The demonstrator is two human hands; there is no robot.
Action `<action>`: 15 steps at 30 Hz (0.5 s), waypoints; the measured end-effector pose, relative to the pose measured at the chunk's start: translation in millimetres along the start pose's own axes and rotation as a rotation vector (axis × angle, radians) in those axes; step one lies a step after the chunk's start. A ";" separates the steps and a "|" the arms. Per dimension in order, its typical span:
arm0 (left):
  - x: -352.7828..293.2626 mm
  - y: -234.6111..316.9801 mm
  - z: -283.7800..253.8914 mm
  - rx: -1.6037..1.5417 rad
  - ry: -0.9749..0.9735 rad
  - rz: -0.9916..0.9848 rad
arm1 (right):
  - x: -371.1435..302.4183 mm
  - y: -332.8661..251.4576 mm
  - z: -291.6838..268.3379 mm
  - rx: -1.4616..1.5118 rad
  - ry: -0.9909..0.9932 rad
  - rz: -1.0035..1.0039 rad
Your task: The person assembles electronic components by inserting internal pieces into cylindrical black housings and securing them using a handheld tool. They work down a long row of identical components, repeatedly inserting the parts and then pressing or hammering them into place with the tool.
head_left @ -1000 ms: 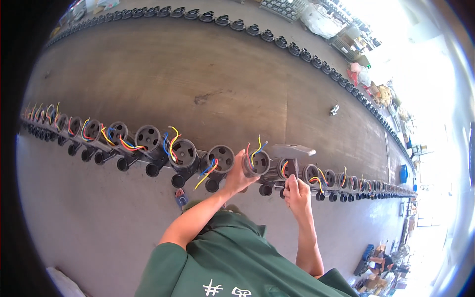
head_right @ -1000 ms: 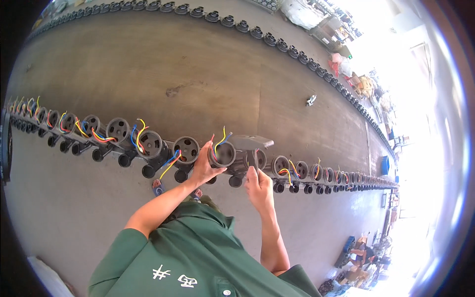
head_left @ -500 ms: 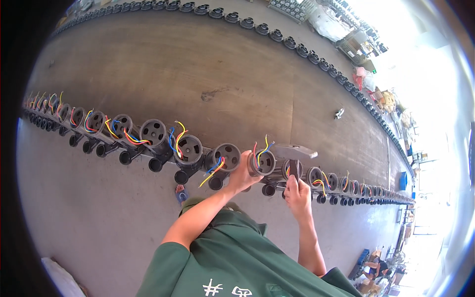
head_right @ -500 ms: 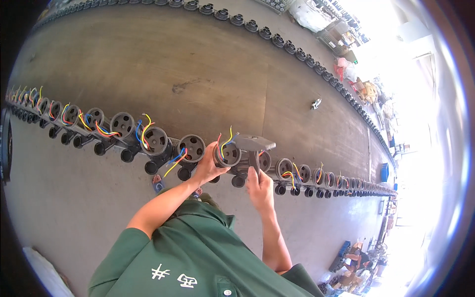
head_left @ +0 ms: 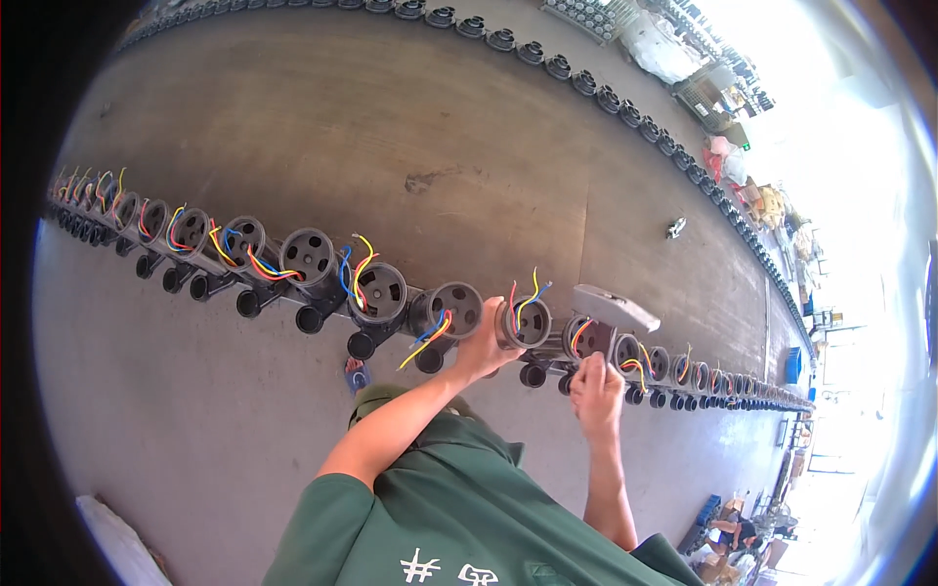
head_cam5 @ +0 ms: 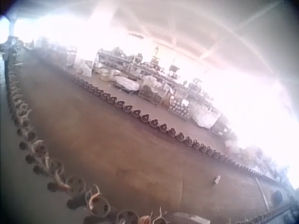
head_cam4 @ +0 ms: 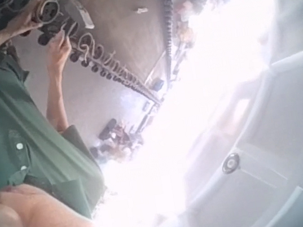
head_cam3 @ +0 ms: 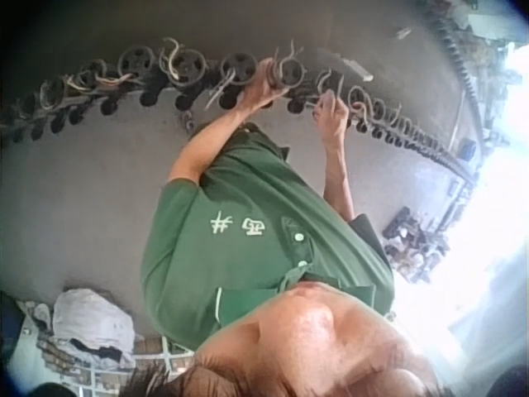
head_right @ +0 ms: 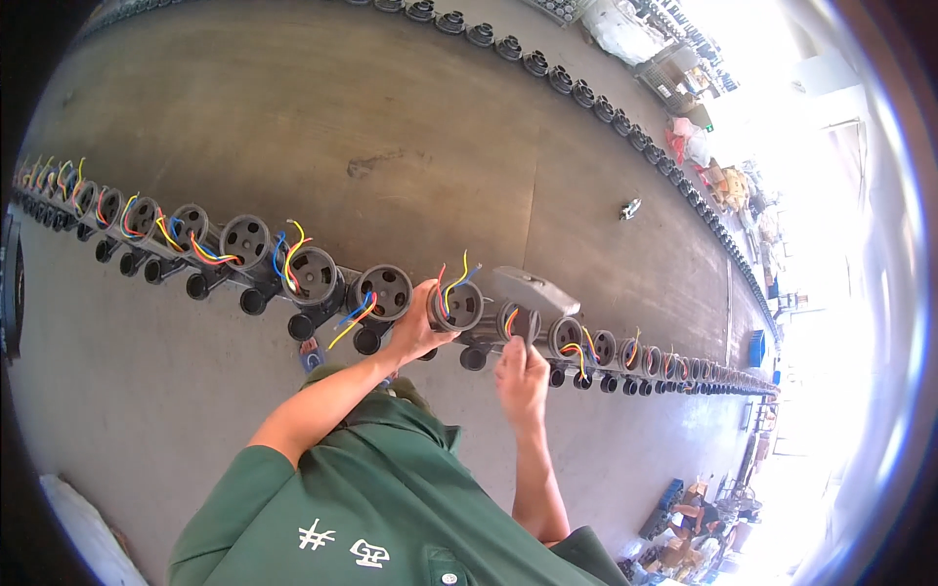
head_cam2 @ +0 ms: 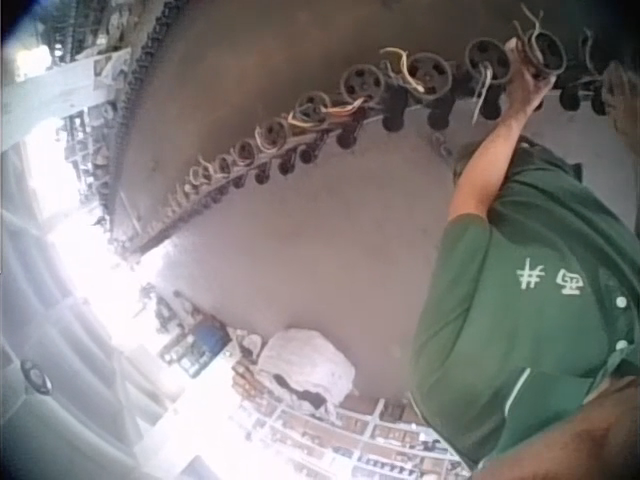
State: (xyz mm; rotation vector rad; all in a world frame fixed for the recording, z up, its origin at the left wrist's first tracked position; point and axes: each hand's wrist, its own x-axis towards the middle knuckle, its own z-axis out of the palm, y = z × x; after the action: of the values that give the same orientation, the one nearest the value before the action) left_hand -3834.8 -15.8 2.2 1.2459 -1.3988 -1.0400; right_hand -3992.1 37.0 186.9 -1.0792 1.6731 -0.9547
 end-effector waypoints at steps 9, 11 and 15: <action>-7.2 -5.5 -2.0 -0.038 -0.036 0.010 | 11.4 28.6 8.4 -0.308 -0.095 0.169; -4.8 -7.3 -0.7 -0.027 -0.016 0.005 | 0.8 -8.6 9.6 -0.110 -0.098 0.110; 4.8 -2.8 1.6 -0.062 -0.004 0.019 | 12.9 42.4 15.1 -0.350 0.120 -0.133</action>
State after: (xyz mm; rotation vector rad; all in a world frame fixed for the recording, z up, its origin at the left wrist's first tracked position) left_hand -3836.0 -20.9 -0.2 1.1839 -1.3685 -1.0658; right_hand -3990.9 36.5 140.1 -1.4025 1.9345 -0.8410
